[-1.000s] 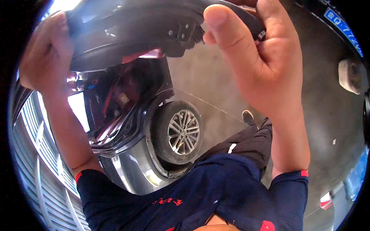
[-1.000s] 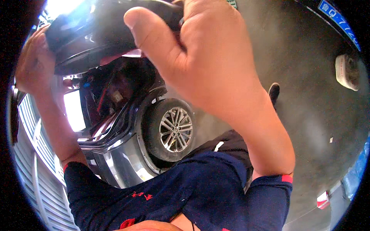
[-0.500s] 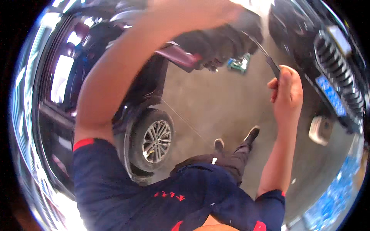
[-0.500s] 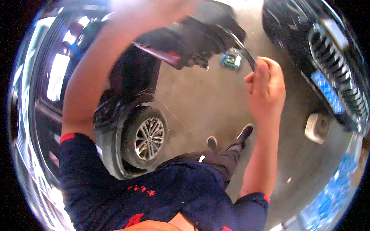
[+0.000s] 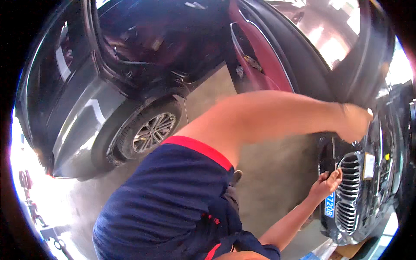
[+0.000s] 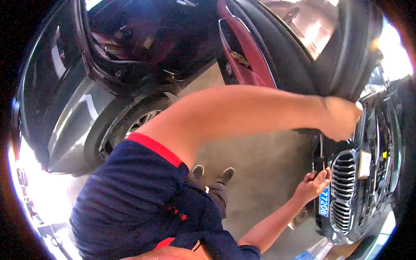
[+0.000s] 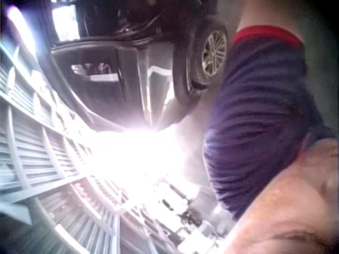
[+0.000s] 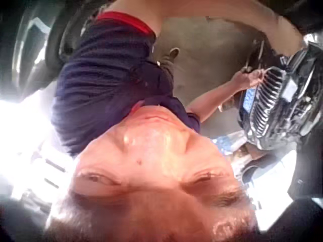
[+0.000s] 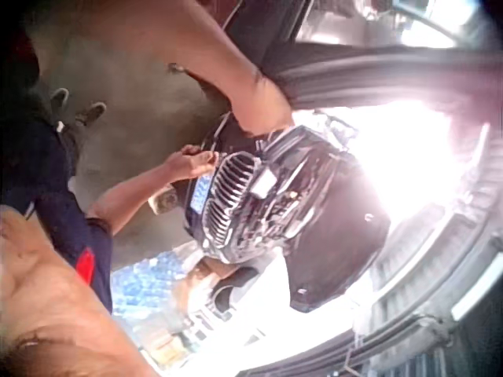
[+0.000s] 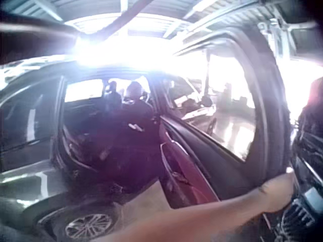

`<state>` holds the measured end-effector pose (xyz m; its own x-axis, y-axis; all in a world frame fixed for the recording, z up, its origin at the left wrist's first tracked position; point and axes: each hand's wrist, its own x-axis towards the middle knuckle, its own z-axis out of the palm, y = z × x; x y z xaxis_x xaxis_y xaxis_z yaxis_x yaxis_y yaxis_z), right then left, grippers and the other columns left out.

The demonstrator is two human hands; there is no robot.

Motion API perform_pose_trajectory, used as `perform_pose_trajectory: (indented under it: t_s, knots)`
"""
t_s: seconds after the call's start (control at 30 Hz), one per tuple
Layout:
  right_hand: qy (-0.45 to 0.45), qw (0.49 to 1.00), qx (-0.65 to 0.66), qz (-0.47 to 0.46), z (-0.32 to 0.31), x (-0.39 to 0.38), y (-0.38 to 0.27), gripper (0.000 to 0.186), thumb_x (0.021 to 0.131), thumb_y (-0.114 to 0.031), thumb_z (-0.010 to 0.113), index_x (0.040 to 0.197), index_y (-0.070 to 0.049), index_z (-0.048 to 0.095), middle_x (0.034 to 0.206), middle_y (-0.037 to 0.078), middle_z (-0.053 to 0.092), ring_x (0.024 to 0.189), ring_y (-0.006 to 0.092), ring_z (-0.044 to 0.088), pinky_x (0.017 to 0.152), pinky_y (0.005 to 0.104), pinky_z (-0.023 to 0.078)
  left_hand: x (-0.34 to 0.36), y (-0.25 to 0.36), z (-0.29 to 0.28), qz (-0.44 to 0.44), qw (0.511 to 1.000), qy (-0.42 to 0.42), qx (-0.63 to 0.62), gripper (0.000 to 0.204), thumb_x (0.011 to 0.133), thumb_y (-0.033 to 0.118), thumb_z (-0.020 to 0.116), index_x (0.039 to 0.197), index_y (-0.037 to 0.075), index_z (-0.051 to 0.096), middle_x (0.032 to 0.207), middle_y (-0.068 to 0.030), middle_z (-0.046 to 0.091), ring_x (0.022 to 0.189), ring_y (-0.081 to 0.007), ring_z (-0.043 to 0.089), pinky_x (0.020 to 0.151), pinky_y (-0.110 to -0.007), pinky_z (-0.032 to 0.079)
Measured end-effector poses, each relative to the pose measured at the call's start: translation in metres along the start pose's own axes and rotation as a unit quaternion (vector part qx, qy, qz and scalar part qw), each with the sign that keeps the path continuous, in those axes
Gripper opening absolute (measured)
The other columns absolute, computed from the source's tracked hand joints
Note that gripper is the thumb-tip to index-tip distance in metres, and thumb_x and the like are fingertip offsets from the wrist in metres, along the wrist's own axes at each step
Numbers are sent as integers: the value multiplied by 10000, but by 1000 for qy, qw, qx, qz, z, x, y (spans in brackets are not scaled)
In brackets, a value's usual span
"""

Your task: The person installs a door handle and cover onto a car door by hand, then tightens the handle assembly using a screwdriver.

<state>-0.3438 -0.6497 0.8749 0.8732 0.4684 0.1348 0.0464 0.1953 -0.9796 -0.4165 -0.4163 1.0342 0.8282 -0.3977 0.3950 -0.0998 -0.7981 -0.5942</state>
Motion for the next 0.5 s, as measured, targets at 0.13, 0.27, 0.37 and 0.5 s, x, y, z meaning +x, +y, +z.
perform_pose_trajectory:
  t_s: [0.13, 0.27, 0.37, 0.5]
  knots:
    - [16, 999, -22, 42, 23, -5, -11, 312, 1136, -287, 589, 1364, -77, 557, 1009, 7, 676, 642, 62, 440, 547, 220, 371, -9, -3, -6, 28, 998, -2, 51, 175, 912, 282, 707, 892, 198, 859, 889, 60, 806, 873, -188, 753, 853, -399, 515]
    - [13, 998, -20, -57, -8, 4, 16, 359, 1136, -342, 583, 1376, -76, 554, 1064, 66, 716, 650, 75, 448, 559, 224, 365, -6, -5, -15, 24, 997, -12, 78, 177, 913, 284, 704, 906, 205, 861, 887, 58, 807, 883, -190, 757, 880, -396, 513]
    - [7, 996, -84, -18, 8, -5, -1, 402, 1146, -372, 554, 1394, -56, 539, 1051, 103, 731, 672, 96, 482, 580, 232, 372, -6, -5, -13, 14, 998, -14, 52, 177, 908, 281, 707, 902, 195, 861, 882, 50, 807, 887, -189, 757, 908, -392, 511]
    - [38, 999, 3, 14, 6, -2, 3, 368, 1141, -337, 576, 1400, -79, 531, 1203, 121, 721, 725, 115, 517, 616, 252, 420, -10, -4, -20, 31, 998, -3, 62, 170, 902, 270, 711, 887, 188, 859, 876, 48, 802, 880, -190, 754, 905, -391, 509]
